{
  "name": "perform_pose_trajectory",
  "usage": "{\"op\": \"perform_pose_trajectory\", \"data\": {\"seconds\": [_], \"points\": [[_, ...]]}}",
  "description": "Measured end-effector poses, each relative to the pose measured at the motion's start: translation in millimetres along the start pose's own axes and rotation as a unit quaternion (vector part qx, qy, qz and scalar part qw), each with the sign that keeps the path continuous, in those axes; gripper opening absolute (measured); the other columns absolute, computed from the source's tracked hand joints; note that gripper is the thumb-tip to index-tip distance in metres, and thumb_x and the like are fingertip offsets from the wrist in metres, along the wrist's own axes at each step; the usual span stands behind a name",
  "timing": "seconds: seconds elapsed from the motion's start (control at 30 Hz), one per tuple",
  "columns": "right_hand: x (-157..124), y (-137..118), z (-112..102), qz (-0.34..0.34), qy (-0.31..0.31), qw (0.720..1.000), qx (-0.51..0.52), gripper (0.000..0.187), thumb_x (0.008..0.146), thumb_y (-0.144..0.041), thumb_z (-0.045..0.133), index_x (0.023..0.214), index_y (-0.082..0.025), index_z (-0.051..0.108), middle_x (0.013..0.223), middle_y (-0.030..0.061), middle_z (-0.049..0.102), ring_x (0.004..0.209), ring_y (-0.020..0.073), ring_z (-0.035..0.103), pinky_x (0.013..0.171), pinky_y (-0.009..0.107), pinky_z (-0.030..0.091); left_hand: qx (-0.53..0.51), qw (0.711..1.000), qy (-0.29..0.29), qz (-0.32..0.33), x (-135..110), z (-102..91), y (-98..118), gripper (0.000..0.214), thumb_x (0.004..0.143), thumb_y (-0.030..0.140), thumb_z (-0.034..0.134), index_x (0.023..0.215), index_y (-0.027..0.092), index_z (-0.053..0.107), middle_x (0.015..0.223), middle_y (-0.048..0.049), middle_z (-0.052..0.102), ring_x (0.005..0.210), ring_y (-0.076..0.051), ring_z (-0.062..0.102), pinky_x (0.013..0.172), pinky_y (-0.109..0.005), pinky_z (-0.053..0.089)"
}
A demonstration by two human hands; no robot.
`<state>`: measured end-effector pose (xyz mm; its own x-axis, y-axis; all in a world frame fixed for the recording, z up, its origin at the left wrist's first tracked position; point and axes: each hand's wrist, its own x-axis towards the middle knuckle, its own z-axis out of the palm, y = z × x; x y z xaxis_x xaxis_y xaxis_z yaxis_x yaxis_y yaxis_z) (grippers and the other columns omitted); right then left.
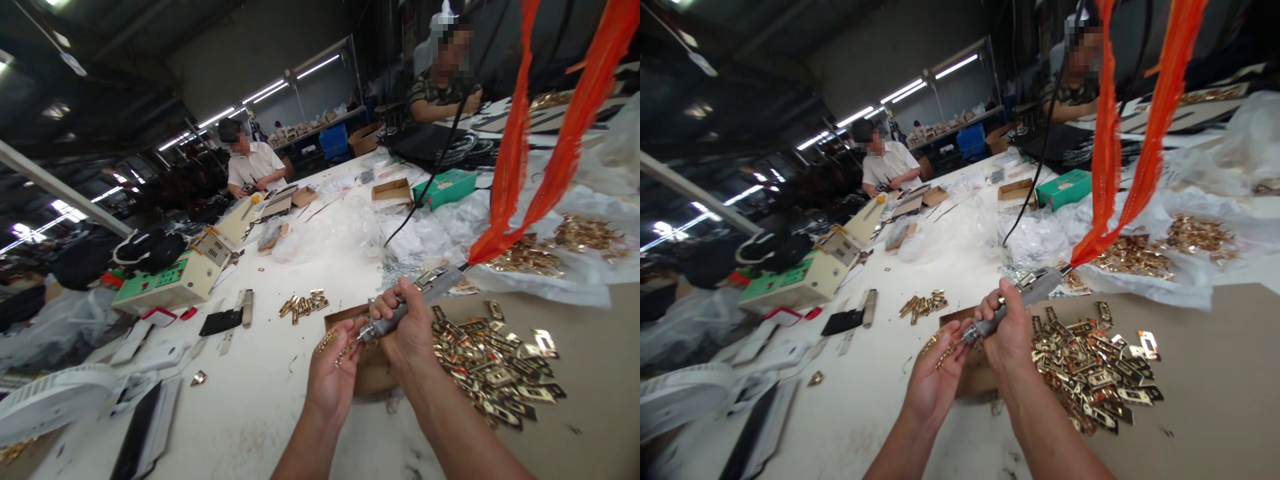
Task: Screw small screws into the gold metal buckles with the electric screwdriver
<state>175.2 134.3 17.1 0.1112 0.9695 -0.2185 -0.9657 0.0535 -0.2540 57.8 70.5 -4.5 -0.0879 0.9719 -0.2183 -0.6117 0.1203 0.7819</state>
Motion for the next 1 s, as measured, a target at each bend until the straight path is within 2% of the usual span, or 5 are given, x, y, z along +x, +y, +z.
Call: {"op": "perform_pose_trajectory", "data": {"seconds": [0.3, 0.47, 0.7, 0.83, 1.0], "points": [[-1, 8, -1, -0.018, 0.003, 1.0, -0.023, 0.037, 0.072, -0.028, 0.081, 0.072, -0.022, 0.044, 0.055, -0.0105, 0.038, 0.043, 0.0067, 0.034, 0.043, 0.022, 0.037, -0.001, 1.0, -0.01, 0.012, 1, -5.6, -1, 0.018, 0.088, 0.026, 0.073, 0.102, 0.016, 0.078, 0.117, -0.0149, 0.077, 0.119, -0.026, 0.068, 0.108, -0.04, 0.045], [-2, 3, 0, -0.015, -0.007, 1.0, -0.025, 0.041, 0.075, -0.033, 0.081, 0.069, -0.021, 0.043, 0.056, -0.0096, 0.039, 0.044, 0.0068, 0.035, 0.044, 0.022, 0.038, 0.024, 0.999, -0.018, 0.013, 1, -7.7, 2, 0.019, 0.09, 0.025, 0.072, 0.105, 0.015, 0.077, 0.12, -0.0159, 0.076, 0.12, -0.027, 0.067, 0.109, -0.042, 0.044], [2, -10, 2, -0.049, -0.021, 0.998, -0.026, 0.045, 0.074, -0.042, 0.086, 0.072, -0.021, 0.046, 0.058, -0.0091, 0.042, 0.047, 0.0071, 0.036, 0.047, 0.021, 0.042, 0.043, 0.999, -0.018, 0.016, 4, -13.2, 2, 0.021, 0.089, 0.028, 0.074, 0.105, 0.014, 0.077, 0.117, -0.0159, 0.077, 0.119, -0.029, 0.068, 0.112, -0.047, 0.043], [2, -11, 1, -0.051, -0.038, 0.998, -0.016, 0.046, 0.074, -0.043, 0.086, 0.071, -0.021, 0.046, 0.058, -0.0091, 0.042, 0.046, 0.0066, 0.036, 0.047, 0.021, 0.042, 0.085, 0.996, -0.037, 0.009, 0, -15.5, -2, 0.026, 0.088, 0.029, 0.076, 0.108, 0.013, 0.075, 0.113, -0.0165, 0.077, 0.11, -0.029, 0.071, 0.108, -0.047, 0.046], [2, -11, 1, -0.052, -0.046, 0.998, -0.006, 0.046, 0.073, -0.045, 0.086, 0.069, -0.021, 0.047, 0.058, -0.009, 0.042, 0.045, 0.0063, 0.036, 0.047, 0.021, 0.042, 0.115, 0.991, -0.062, 0.004, -3, -11.6, -5, 0.03, 0.087, 0.03, 0.078, 0.111, 0.012, 0.074, 0.112, -0.0164, 0.077, 0.11, -0.03, 0.07, 0.11, -0.05, 0.045]]}}
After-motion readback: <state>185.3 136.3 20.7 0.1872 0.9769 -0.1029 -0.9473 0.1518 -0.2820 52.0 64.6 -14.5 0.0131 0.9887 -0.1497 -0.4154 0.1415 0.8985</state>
